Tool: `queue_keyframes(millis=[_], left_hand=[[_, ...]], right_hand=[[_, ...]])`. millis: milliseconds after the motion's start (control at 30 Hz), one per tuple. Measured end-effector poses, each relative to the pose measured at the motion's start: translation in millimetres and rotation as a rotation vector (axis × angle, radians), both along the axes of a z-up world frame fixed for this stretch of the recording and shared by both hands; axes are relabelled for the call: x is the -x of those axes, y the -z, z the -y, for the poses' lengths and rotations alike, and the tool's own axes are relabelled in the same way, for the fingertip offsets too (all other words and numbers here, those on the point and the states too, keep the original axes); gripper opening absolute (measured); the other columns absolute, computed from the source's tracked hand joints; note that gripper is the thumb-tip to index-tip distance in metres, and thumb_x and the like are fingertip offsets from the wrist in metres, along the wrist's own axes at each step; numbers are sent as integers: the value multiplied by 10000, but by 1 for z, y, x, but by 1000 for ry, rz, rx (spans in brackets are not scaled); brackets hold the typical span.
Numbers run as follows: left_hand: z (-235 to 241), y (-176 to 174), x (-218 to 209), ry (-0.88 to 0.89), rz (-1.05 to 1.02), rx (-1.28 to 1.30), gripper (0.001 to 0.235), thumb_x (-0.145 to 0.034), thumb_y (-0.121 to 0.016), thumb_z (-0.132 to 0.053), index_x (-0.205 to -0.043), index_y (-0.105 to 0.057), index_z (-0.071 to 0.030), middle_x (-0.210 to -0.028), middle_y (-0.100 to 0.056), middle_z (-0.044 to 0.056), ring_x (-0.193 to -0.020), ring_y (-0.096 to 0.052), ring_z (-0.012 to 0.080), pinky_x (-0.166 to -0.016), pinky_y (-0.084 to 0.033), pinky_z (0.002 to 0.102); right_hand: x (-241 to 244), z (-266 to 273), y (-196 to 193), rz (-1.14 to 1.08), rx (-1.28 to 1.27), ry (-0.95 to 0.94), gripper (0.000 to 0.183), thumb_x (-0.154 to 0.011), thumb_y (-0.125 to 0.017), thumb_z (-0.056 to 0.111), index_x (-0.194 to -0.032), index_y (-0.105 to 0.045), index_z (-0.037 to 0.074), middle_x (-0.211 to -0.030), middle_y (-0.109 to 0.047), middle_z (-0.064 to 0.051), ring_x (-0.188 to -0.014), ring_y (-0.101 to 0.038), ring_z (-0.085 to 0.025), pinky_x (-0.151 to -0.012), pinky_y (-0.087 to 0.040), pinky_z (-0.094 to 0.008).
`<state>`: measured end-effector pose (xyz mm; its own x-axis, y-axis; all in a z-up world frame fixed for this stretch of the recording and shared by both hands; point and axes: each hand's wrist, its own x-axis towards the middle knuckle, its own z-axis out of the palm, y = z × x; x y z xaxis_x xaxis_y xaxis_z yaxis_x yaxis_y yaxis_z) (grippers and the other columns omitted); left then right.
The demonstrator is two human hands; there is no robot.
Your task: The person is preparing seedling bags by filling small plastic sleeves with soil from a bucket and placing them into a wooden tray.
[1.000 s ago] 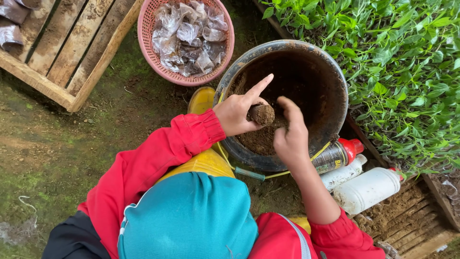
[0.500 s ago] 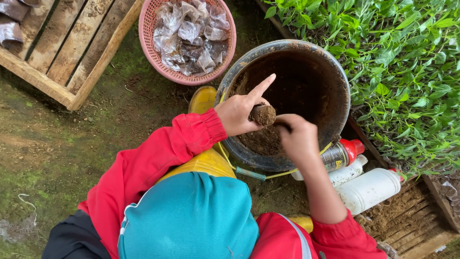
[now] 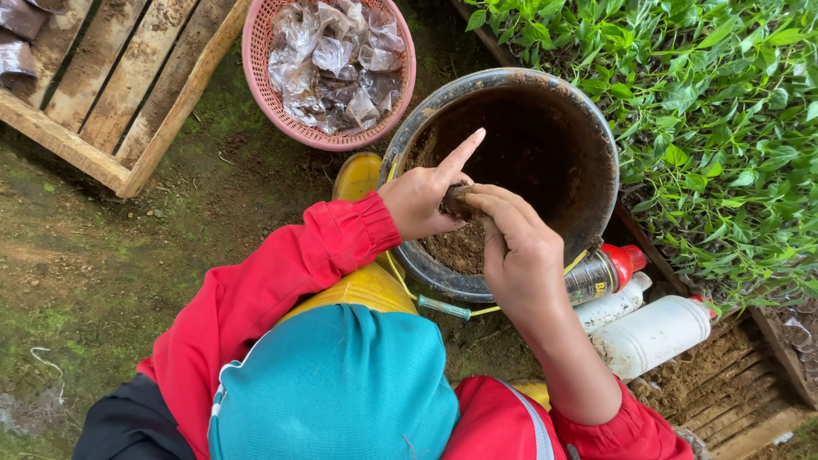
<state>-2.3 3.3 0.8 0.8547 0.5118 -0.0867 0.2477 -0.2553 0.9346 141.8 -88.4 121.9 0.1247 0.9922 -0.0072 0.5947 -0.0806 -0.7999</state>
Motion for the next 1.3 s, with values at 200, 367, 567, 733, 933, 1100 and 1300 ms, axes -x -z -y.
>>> queue_keyframes(millis=[200, 367, 567, 733, 933, 1100, 1300], left_hand=[[1, 1, 1, -17, -63, -21, 1152, -790, -796, -71, -1658, -42, -143, -1101, -768, 174, -965, -746, 410, -902, -609, 541], [3, 19, -2, -15, -76, 75, 1136, -791, -780, -146, -1660, -50, -199, -1089, -761, 192, -985, -732, 447, -886, -593, 557], [0, -2, 5, -39, -90, 99, 1025, -832, -711, -189, -1654, -100, -242, -1035, -766, 223, -952, -731, 462, -842, -587, 586], [-1, -10, 1, -25, -137, 60, 1025, -828, -682, -156, -1655, -84, -244, -1051, -762, 234, -951, -729, 463, -856, -580, 596], [0, -10, -4, -16, -117, 98, 1071, -808, -726, -179, -1663, -83, -236, -1149, -767, 130, -1012, -735, 422, -897, -588, 534], [-4, -20, -7, 39, -135, 111, 1086, -807, -716, -144, -1658, -45, -221, -1220, -746, 114, -1110, -697, 404, -983, -550, 556], [-4, -14, -5, 41, -127, 168, 1051, -812, -649, -34, -1663, -47, -172, -1247, -721, 196, -1171, -665, 424, -1027, -524, 553]], right_hand=[[1, 12, 17, 84, -34, -79, 473, -959, -438, -172, -1377, -602, -23, -1372, -621, -230, -1311, -578, -428, -1106, -478, -524], [6, 28, 51, 343, -15, -198, 852, -719, -328, -332, -1536, -374, -95, -1565, -387, -336, -1490, -311, -476, -1237, -214, -563], [16, 42, 99, 653, -16, -220, 894, -735, -347, -286, -1600, -220, -97, -1645, -236, -355, -1552, -181, -470, -1261, -203, -534], [14, 43, 100, 516, -54, -178, 855, -762, -354, -272, -1592, -267, -85, -1624, -285, -335, -1524, -244, -491, -1252, -196, -560], [-19, 31, 59, -147, 40, -57, 879, -749, -453, -170, -1597, -294, -2, -1612, -347, -255, -1526, -270, -460, -1250, -100, -607], [-24, 27, 67, -121, 96, -86, 829, -792, -754, -28, -1544, -407, 6, -1517, -446, -235, -1476, -373, -427, -1237, -246, -565], [-18, 27, 75, -90, 127, -57, 704, -856, -746, -45, -1501, -486, 64, -1499, -508, -127, -1435, -469, -328, -1192, -396, -466]])
